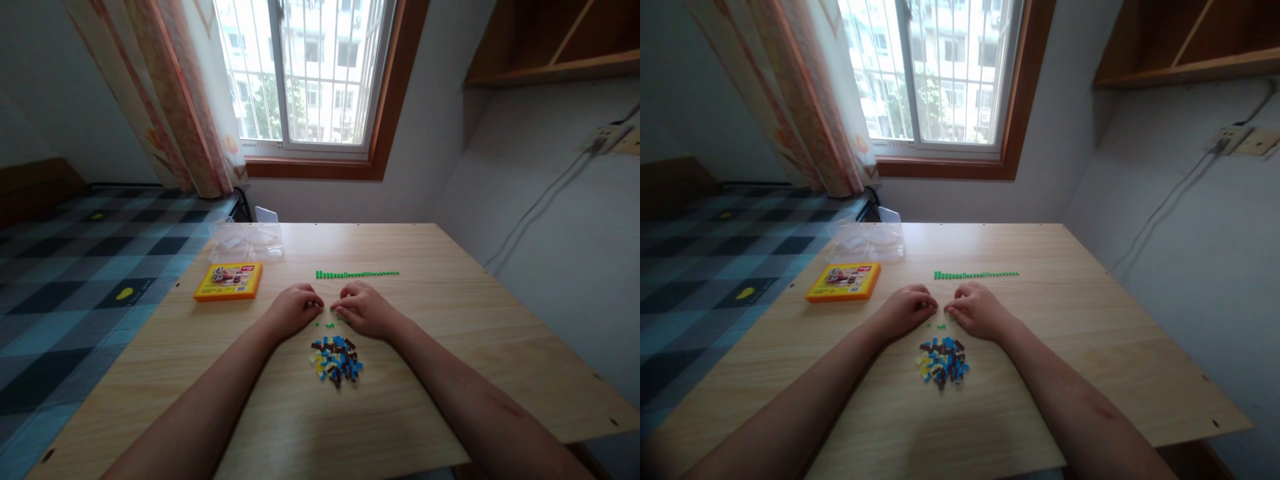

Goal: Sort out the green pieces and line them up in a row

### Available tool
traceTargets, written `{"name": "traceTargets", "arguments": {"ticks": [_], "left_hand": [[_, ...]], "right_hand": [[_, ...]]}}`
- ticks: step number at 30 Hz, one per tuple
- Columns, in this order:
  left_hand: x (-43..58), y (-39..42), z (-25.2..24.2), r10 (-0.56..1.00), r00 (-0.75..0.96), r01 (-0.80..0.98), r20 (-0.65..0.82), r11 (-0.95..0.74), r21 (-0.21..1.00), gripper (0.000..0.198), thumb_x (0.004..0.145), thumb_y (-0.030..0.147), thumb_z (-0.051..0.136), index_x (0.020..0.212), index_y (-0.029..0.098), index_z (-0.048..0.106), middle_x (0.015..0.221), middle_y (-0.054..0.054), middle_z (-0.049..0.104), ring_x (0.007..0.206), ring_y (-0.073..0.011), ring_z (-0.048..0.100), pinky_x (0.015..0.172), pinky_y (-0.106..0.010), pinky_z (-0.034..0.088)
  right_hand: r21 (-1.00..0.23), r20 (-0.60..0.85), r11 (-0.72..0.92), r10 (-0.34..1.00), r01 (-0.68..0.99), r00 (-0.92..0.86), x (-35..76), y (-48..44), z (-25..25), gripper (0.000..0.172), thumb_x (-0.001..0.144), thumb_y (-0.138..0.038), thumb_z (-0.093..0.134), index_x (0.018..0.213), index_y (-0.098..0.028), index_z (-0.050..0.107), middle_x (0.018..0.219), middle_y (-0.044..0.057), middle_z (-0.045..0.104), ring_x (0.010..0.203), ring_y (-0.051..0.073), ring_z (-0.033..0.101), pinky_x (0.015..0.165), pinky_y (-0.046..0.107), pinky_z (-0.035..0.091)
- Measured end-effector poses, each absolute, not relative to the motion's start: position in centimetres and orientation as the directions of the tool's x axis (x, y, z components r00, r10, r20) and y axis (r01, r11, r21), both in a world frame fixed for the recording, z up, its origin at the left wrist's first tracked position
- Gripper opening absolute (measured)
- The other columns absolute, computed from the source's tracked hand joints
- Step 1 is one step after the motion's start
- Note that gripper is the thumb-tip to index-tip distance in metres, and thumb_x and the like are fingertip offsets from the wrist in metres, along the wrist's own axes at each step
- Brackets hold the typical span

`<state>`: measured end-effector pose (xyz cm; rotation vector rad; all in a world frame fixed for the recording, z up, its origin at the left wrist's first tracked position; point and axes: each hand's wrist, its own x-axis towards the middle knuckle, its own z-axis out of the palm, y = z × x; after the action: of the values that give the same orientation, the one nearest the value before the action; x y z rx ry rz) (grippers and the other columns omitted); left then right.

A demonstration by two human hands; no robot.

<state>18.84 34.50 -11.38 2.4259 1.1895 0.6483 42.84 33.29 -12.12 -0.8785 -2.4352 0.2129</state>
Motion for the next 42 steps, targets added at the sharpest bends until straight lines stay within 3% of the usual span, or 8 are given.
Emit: {"name": "traceTargets", "arguments": {"ticks": [20,27,35,42], "left_hand": [[19.6,34.2,-11.7,0.840,0.486,0.714,0.242,-0.541,0.444,0.016,0.085,0.025,0.063,0.087,0.025,0.079,0.090,-0.004,0.070,0.085,-0.0181,0.063,0.078,-0.029,0.047],[18.9,34.2,-10.9,0.835,0.506,0.645,0.215,-0.532,0.548,0.012,0.082,0.026,0.066,0.086,0.020,0.075,0.087,-0.004,0.067,0.077,-0.0155,0.060,0.071,-0.026,0.046],[18.3,34.2,-9.9,0.788,0.608,0.595,0.096,-0.532,0.602,0.015,0.081,0.029,0.065,0.078,0.017,0.073,0.077,-0.002,0.065,0.070,-0.0140,0.057,0.064,-0.025,0.042],[18.2,34.3,-9.8,0.789,0.611,0.603,0.071,-0.521,0.604,0.018,0.083,0.031,0.062,0.078,0.016,0.072,0.078,-0.003,0.065,0.073,-0.0150,0.057,0.065,-0.025,0.041]], "right_hand": [[-0.356,0.440,0.776,0.631,0.521,-0.639,42.4,33.1,-12.0,0.022,0.097,-0.025,0.055,0.101,-0.022,0.076,0.089,0.007,0.064,0.086,0.019,0.055,0.080,0.033,0.044],[-0.385,0.451,0.780,0.625,0.492,-0.638,42.9,32.1,-11.0,0.023,0.093,-0.020,0.057,0.078,-0.020,0.073,0.084,0.006,0.065,0.083,0.020,0.055,0.079,0.035,0.044],[-0.391,0.425,0.791,0.608,0.469,-0.671,42.5,31.7,-11.5,0.014,0.087,-0.021,0.065,0.092,-0.023,0.077,0.086,0.005,0.067,0.083,0.019,0.057,0.078,0.033,0.044],[-0.353,0.385,0.797,0.602,0.491,-0.700,42.1,31.9,-11.4,0.010,0.086,-0.023,0.069,0.090,-0.023,0.078,0.084,0.004,0.067,0.081,0.018,0.056,0.076,0.031,0.042]]}}
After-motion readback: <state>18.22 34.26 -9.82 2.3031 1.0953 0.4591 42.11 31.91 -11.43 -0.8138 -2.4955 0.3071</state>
